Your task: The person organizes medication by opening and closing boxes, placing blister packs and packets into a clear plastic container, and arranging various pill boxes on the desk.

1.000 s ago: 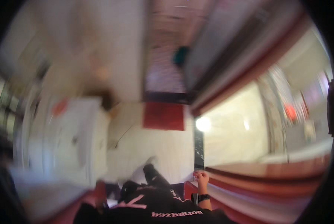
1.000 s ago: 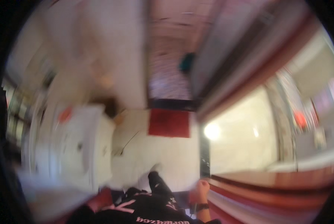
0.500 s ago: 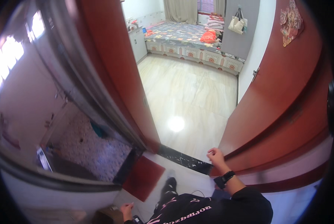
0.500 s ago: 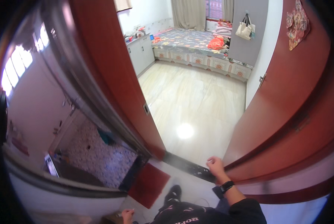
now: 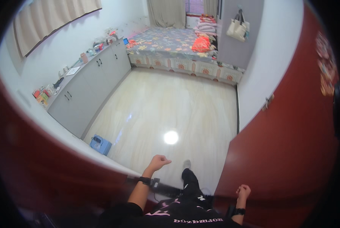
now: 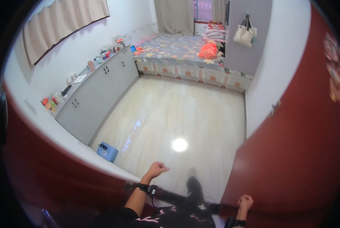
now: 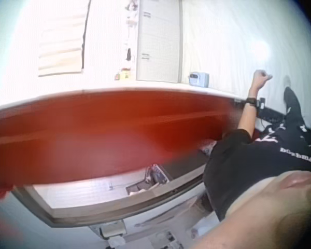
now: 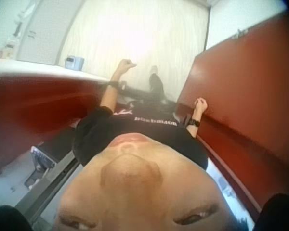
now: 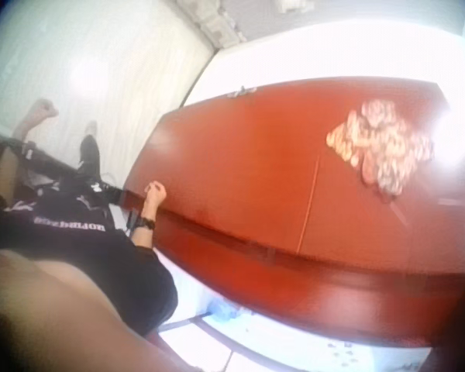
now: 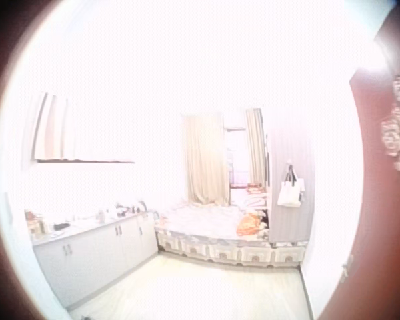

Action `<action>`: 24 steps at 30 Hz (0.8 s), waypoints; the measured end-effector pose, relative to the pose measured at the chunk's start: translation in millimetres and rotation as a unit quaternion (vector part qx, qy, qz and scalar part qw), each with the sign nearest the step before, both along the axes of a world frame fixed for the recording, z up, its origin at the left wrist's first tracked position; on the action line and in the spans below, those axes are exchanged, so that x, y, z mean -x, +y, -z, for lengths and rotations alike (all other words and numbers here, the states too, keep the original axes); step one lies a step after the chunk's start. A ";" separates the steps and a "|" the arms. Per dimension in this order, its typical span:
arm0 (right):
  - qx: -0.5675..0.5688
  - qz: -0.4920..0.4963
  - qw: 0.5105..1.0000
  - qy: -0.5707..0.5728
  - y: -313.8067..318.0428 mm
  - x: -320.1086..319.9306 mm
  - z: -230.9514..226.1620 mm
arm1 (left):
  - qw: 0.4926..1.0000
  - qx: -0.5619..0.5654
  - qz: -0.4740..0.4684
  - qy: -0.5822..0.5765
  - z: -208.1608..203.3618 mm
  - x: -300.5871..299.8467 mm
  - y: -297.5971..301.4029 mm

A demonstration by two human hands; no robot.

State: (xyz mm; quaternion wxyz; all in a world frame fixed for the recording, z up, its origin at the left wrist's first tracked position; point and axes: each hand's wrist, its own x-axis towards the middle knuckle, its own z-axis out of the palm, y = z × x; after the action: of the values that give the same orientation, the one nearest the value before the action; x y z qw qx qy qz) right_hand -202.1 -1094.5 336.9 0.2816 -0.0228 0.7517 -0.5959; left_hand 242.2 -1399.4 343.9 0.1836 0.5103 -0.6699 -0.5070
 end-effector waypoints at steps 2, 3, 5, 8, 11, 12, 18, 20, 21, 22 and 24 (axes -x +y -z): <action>-0.074 0.060 0.995 0.003 -58.4 25.6 -1.4 | 0.999 0.032 -0.021 0.002 4.2 19.5 -63.9; -0.076 0.048 0.996 0.007 -87.5 36.7 6.4 | 0.997 0.041 -0.053 0.023 15.6 19.9 -89.1; -0.064 0.027 0.993 0.094 -162.5 78.1 14.2 | 0.992 0.057 -0.099 0.061 15.1 24.7 -140.5; 0.030 -0.039 0.996 0.073 -323.4 98.3 -4.3 | 0.982 -0.058 -0.168 0.064 -7.3 -4.7 -215.1; 0.050 -0.141 0.985 0.091 -499.0 84.1 -25.9 | 0.969 0.001 -0.240 0.049 -33.6 -42.9 -291.2; 0.068 -0.195 0.972 0.109 -553.8 61.4 -42.6 | 0.960 0.025 -0.276 0.042 -32.5 -63.2 -308.8; 0.109 -0.332 0.919 0.182 -803.7 -43.7 -73.1 | 0.893 0.060 -0.439 0.083 -18.8 -119.0 -430.3; 0.101 -0.345 0.919 0.165 -865.2 -73.4 -59.0 | 0.873 0.029 -0.471 0.119 -14.8 -134.0 -475.7; 0.077 -0.347 0.926 0.123 -886.2 -75.7 -44.9 | 0.862 0.005 -0.489 0.130 -11.8 -143.9 -498.1; 0.056 -0.345 0.933 0.084 -907.6 -80.5 -32.1 | 0.864 0.006 -0.489 0.124 -17.8 -156.7 -526.5; 0.037 -0.331 0.941 0.056 -952.2 -93.5 -25.4 | 0.847 0.004 -0.513 0.143 -25.8 -171.1 -583.6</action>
State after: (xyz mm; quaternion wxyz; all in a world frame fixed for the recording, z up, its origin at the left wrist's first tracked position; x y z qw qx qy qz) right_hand -108.6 -2046.6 362.2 0.4191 -0.3141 0.6936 -0.4946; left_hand 413.3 -1982.9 369.7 0.5130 0.7025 -0.2815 -0.4051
